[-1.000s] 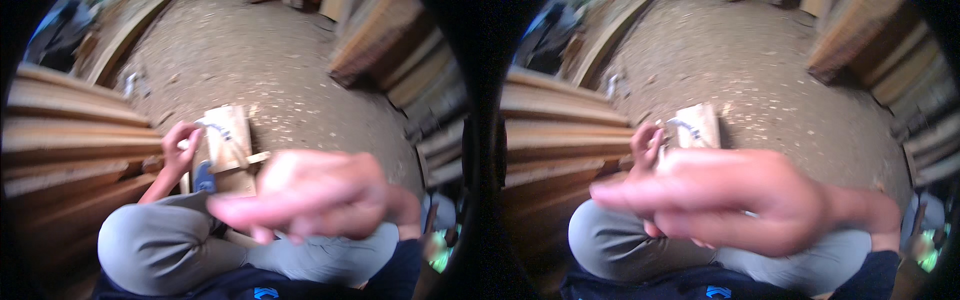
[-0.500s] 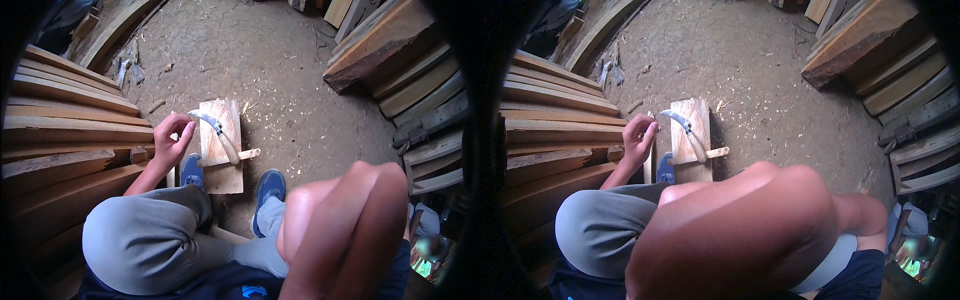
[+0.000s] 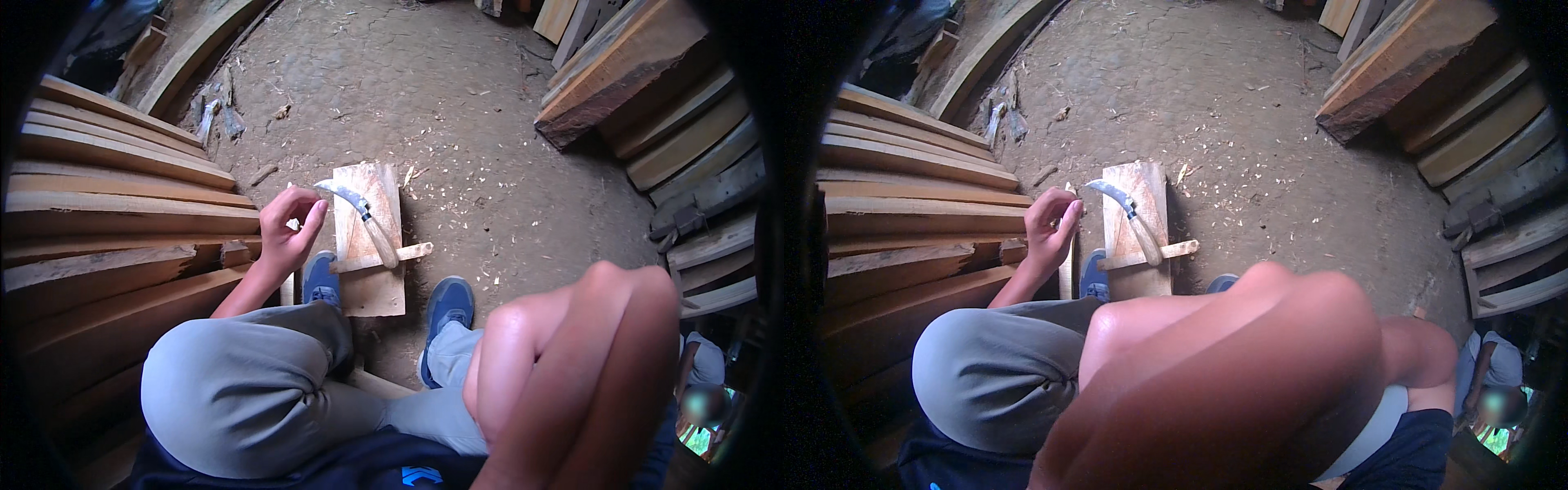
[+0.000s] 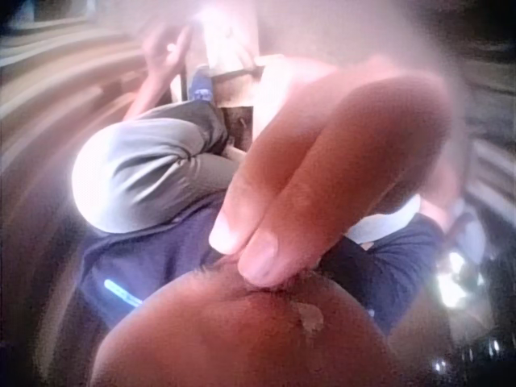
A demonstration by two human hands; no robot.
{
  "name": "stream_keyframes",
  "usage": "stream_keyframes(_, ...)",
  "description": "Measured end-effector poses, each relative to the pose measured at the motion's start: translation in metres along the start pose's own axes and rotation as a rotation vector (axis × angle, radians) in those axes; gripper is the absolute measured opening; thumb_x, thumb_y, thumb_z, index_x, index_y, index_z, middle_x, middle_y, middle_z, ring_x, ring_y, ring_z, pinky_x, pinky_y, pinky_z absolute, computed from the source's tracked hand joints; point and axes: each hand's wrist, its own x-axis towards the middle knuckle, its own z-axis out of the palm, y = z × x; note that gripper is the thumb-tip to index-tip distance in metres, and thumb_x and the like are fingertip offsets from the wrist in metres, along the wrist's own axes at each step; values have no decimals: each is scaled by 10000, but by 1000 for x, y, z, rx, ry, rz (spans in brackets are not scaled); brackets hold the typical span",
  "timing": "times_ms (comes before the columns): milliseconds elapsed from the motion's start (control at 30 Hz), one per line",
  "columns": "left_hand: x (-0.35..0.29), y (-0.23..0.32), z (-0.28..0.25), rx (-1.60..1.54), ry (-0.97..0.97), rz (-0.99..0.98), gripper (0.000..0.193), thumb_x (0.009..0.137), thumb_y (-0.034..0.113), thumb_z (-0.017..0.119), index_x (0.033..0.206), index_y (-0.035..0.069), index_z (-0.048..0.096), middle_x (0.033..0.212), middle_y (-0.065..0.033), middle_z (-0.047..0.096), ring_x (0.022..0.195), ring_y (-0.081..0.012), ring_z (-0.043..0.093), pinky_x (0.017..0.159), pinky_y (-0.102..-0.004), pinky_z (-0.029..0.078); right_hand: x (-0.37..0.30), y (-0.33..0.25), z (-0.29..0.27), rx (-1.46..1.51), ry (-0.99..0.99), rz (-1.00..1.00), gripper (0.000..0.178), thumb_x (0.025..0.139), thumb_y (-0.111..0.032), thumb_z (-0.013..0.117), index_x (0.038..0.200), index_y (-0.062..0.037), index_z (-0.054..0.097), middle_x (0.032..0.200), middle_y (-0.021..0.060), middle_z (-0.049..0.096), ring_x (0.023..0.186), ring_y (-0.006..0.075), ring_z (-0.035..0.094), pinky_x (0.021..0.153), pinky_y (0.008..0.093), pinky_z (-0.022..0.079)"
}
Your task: The person sits on the floor and uses a curved knife to carve a small piece of wood held against a larger wooden block. They repeatedly shave thin layers from the wood, occasionally pausing to inspect the carved piece.
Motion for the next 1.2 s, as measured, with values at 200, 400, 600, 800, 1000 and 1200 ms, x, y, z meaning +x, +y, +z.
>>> stream_keyframes(200, 0, -1, 1, -13, 3, 5, 69, 910, 30, 674, 869, -4, 630, 737, -23, 600, 610, -51, 571, 540, -208, 428, -1, -1, 0, -6, -7, 10, 447, 936, -158, 666, 1308, 61, 547, 1071, 158, 652, 885, 181, 642, 763, 281, 540)
stream_keyframes(400, 0, 0, 0, -4, 5, 8, 73, 911, 31, 673, 866, -5, 628, 744, -23, 598, 611, -49, 568, 541, -207, 427, 0, -2, 0, -17, -14, 23, 458, 939, -152, 667, 1323, 59, 538, 1094, 144, 646, 914, 162, 635, 773, 266, 538)
stream_keyframes(600, 0, 2, -2, 12, -41, -30, 73, 937, 37, 645, 897, -14, 612, 776, -28, 594, 667, -62, 581, 588, -210, 448, 5, -3, -2, -45, -12, 60, 469, 941, -147, 668, 1339, 58, 529, 1117, 129, 640, 942, 143, 629, 782, 251, 535)
stream_keyframes(800, 1, 3, -2, 73, -5, 90, 72, 911, 39, 677, 874, -8, 637, 748, -24, 595, 618, -53, 570, 549, -205, 439, 11, 2, -27, -262, 327, 339, 480, 943, -141, 669, 1354, 57, 520, 1141, 115, 635, 970, 124, 622, 792, 236, 533)
stream_keyframes(1000, 12, 20, 6, -75, -66, 22, 65, 902, 32, 690, 948, 5, 653, 727, -25, 620, 585, -39, 564, 527, -207, 430, 5, 28, -52, -452, 444, 504, 437, 948, -99, 657, 1353, 7, 534, 1225, 76, 612, 1037, 108, 593, 864, 248, 515)
stream_keyframes(1200, 43, 56, 7, -114, -227, 386, 295, 825, 8, 772, 1104, 51, 684, 851, -52, 669, 579, -64, 597, 498, -225, 462, 0, 49, -62, -567, 511, 477, 332, 928, -47, 668, 1255, -17, 611, 1139, 56, 642, 987, 94, 608, 862, 268, 516)
